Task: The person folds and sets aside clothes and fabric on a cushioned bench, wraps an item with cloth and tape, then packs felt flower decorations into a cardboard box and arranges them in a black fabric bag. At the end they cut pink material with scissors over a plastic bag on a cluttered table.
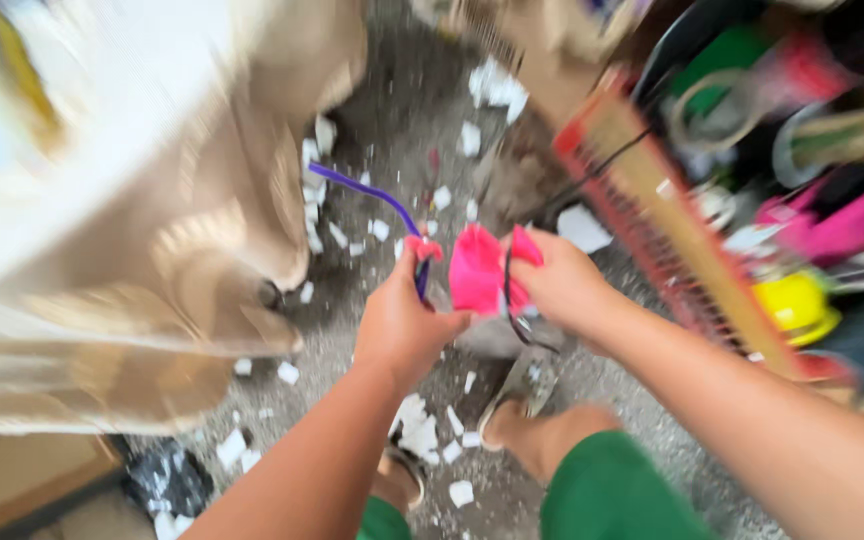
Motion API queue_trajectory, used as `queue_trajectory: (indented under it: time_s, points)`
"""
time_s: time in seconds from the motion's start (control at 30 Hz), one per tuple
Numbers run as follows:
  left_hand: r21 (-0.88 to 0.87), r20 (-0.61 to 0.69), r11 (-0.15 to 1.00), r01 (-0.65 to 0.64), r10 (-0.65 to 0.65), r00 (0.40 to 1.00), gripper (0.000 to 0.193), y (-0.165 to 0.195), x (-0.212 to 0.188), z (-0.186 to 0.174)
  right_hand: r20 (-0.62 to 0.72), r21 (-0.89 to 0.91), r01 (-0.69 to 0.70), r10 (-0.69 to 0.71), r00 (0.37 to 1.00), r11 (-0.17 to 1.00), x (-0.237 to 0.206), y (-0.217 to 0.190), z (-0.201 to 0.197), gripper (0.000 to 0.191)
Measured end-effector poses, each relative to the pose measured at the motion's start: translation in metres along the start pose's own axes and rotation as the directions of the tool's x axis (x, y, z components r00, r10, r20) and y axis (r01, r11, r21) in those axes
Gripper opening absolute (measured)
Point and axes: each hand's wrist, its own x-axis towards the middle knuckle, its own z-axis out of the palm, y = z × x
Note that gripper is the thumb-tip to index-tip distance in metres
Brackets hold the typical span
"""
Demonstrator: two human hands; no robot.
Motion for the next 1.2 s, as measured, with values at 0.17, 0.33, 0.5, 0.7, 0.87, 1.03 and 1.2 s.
queue_trajectory:
  time_s: [0.17, 0.33, 0.5, 0.7, 0.87, 1.03, 1.2]
  points:
    - [0.118, 0.115, 0.983, -0.141, 0.127, 0.985, 0.079, 0.066, -0.027, -0.040, -0.504, -0.321, -0.099, -0.082, 0.860, 0.942, -0.038, -0.077, -0.103, 0.033]
    - [-0.113, 0.000, 0.983, -0.145, 0.146, 0.989, 0.092, 0.105, -0.044, -0.055, -0.517, -0.604, 0.203, -0.573, 0.635, 0.770, -0.056, -0.145, -0.147, 0.025]
    - [-0.392, -0.085, 0.861, -0.324, 0.317, 0.945, 0.074, 0.125, -0.050, -0.083, -0.019, -0.615, 0.491, -0.633, 0.774, 0.617, -0.076, -0.237, -0.078, 0.028]
    - [-0.384, 0.034, 0.869, -0.313, 0.352, 0.935, 0.031, 0.099, -0.043, -0.153, 0.141, -0.632, 0.529, -0.588, 0.797, 0.566, -0.084, -0.300, -0.023, 0.020]
    - [-0.273, 0.004, 0.921, -0.277, 0.289, 0.957, 0.025, 0.092, -0.034, -0.204, 0.101, 0.232, 0.591, -0.623, 0.776, 0.773, -0.067, -0.313, -0.015, 0.048]
    - [-0.353, -0.044, 0.857, -0.376, 0.386, 0.921, 0.026, 0.086, -0.031, -0.250, 0.474, 0.021, 0.156, -0.147, 0.868, 0.987, -0.043, -0.288, -0.005, 0.048]
    - [-0.188, -0.269, 0.888, -0.420, 0.364, 0.892, 0.026, 0.056, -0.041, -0.260, 0.377, 0.135, 0.302, -0.331, 0.865, 0.944, -0.027, -0.233, 0.042, 0.021]
